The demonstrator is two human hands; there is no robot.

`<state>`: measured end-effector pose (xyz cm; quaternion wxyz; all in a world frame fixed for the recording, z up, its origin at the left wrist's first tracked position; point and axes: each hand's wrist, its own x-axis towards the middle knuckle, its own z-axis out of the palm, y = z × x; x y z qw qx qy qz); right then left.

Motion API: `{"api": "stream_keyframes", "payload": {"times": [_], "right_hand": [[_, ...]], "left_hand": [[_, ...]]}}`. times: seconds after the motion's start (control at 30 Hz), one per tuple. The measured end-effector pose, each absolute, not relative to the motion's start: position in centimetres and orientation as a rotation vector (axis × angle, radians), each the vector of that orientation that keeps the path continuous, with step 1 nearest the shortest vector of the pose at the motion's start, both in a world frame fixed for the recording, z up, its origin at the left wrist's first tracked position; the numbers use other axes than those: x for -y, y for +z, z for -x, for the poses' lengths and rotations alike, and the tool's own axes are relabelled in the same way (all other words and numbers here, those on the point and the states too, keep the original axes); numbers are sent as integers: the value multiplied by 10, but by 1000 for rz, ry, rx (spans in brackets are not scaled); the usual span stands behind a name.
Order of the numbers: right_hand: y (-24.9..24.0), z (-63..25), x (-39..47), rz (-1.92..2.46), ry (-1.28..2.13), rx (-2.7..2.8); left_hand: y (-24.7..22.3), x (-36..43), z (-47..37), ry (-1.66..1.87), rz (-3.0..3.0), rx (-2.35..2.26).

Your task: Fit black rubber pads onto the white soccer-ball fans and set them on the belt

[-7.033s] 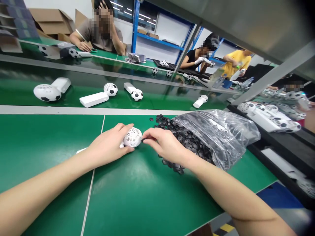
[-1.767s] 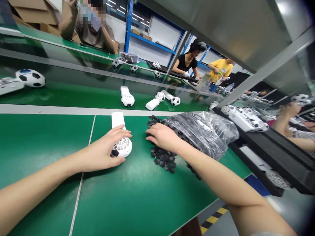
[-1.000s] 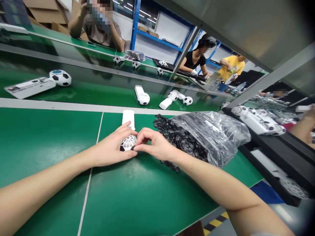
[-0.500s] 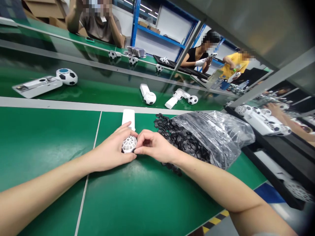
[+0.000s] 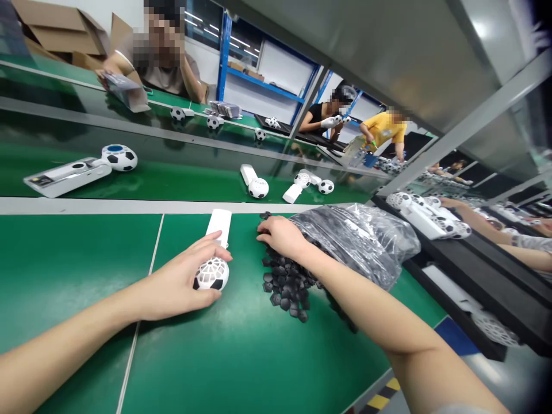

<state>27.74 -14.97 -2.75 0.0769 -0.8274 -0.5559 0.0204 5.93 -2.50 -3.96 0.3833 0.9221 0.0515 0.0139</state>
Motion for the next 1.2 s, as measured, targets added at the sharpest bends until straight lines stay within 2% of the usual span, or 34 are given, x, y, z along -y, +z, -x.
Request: {"api": "stream_keyframes", "payload": {"times": [0.23,0.33,0.53,0.67,0.87,1.2], "right_hand": [[-39,-265,162,2551,-38,1801],[-36,-265,166,2520,-46,1790],[-21,-240,163,1929,282,1680],[-17,-219,153,1685,328,1758],[-26,-207,135,1543,405,1875],[-28,-199,120,1510,282,2038]], "left_hand": [[-44,32,-59,229,-2394,-452],[-34,23,-58,125,-2365,-485],[-8,-13,-52,-108,-2377,-301],[-9,-16,-50,-179,-2295,-227],[-24,-8,-52,-52,-2354,-295],[-24,1,-54,58,-2365,-312]]}}
